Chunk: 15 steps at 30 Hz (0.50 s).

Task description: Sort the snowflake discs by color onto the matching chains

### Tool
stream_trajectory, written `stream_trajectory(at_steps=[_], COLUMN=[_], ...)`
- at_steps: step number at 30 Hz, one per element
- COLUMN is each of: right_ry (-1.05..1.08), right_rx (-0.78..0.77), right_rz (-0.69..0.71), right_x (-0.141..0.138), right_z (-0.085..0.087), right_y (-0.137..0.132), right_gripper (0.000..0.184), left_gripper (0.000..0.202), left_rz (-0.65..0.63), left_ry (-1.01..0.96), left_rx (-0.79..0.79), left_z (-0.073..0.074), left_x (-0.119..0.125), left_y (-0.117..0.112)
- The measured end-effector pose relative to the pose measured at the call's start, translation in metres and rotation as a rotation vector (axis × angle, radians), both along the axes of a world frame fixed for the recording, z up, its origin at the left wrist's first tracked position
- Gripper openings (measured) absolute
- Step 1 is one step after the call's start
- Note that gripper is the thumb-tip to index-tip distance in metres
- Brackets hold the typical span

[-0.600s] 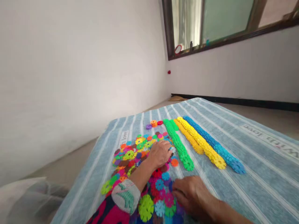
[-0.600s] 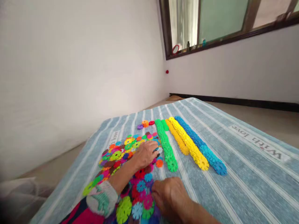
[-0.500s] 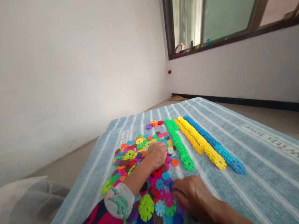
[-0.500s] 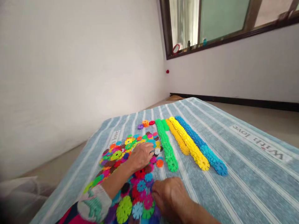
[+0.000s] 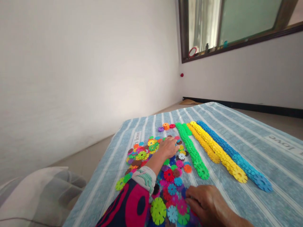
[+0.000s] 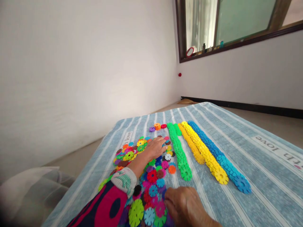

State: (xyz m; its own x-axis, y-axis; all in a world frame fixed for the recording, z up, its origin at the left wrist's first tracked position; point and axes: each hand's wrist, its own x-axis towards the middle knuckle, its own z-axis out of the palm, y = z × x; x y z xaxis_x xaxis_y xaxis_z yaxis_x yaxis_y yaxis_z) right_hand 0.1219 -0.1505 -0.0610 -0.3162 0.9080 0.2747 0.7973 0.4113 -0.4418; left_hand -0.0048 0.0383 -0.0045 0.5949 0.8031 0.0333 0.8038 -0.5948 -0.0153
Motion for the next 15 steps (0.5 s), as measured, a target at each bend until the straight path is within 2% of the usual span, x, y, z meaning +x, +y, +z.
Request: stream_trajectory(at_steps=[3, 7, 9, 13, 15], right_ry=[0.016, -0.009, -0.017, -0.017, -0.011], right_rx=[0.039, 0.053, 0.047, 0.051, 0.055], right_rz=[0.049, 0.109, 0.108, 0.11, 0.118], right_x=[0.003, 0.008, 0.009, 0.009, 0.009], right_z=[-0.009, -0.017, -0.019, -0.017, -0.015], right_y=[0.001, 0.004, 0.004, 0.003, 0.003], right_gripper=[0.027, 0.025, 0.024, 0.024, 0.024], left_gripper=[0.031, 0.031, 0.034, 0.041, 0.039], left_rz=[0.06, 0.057, 0.096, 0.272, 0.288], left_ry=[0.038, 0.034, 0.009, -0.01, 0.005], left_rx=[0.008, 0.004, 0.019, 0.035, 0.01], left_z=[-0.001, 0.002, 0.005, 0.008, 0.007], left_x=[-0.012, -0.035, -0.047, -0.067, -0.073], left_y=[-0.017, -0.042, -0.045, -0.04, -0.042])
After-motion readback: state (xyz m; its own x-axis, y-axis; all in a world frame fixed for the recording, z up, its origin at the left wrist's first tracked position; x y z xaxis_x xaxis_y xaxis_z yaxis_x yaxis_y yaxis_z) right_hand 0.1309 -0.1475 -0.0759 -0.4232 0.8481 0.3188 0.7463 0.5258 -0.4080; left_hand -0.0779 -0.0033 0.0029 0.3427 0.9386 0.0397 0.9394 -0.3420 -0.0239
